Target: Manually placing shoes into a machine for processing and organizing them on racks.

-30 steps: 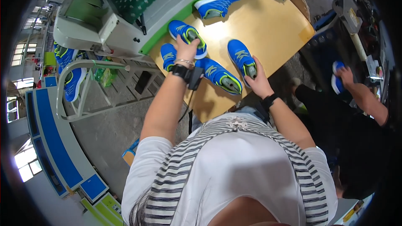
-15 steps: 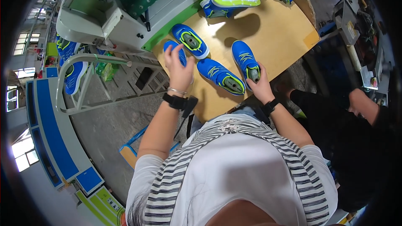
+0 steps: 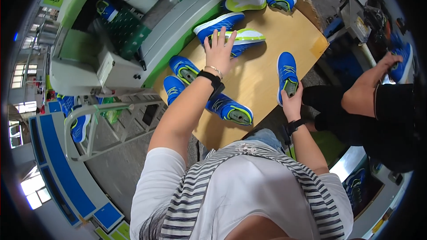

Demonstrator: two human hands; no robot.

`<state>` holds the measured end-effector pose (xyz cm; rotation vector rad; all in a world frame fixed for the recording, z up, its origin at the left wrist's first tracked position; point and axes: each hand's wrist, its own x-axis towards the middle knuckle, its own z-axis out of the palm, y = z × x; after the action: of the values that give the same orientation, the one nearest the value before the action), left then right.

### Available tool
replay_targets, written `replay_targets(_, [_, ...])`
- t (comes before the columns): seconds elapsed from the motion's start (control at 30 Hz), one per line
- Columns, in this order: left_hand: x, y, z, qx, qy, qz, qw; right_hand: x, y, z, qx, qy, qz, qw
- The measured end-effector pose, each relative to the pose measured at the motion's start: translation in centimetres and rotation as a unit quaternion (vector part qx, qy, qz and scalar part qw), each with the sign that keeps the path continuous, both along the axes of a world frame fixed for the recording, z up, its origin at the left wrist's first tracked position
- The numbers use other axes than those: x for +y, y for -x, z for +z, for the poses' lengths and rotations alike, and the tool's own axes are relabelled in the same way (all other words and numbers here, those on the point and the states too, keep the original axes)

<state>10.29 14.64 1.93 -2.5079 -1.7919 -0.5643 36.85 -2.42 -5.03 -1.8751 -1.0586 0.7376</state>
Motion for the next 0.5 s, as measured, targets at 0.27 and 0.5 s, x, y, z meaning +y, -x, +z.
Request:
replay_targets(0.27, [4.0, -1.1, 1.8, 0.16, 0.298, 0.009, 0.941, -0.7, 0.0, 0.5, -0.034, -0.001, 0.011, 0.999])
replay_targets(0.5, [1.1, 3.1, -2.9, -0.29, 0.476, -0.006, 0.83, 0.9, 0.0, 2.4, -0.001, -0.034, 0.094, 0.995])
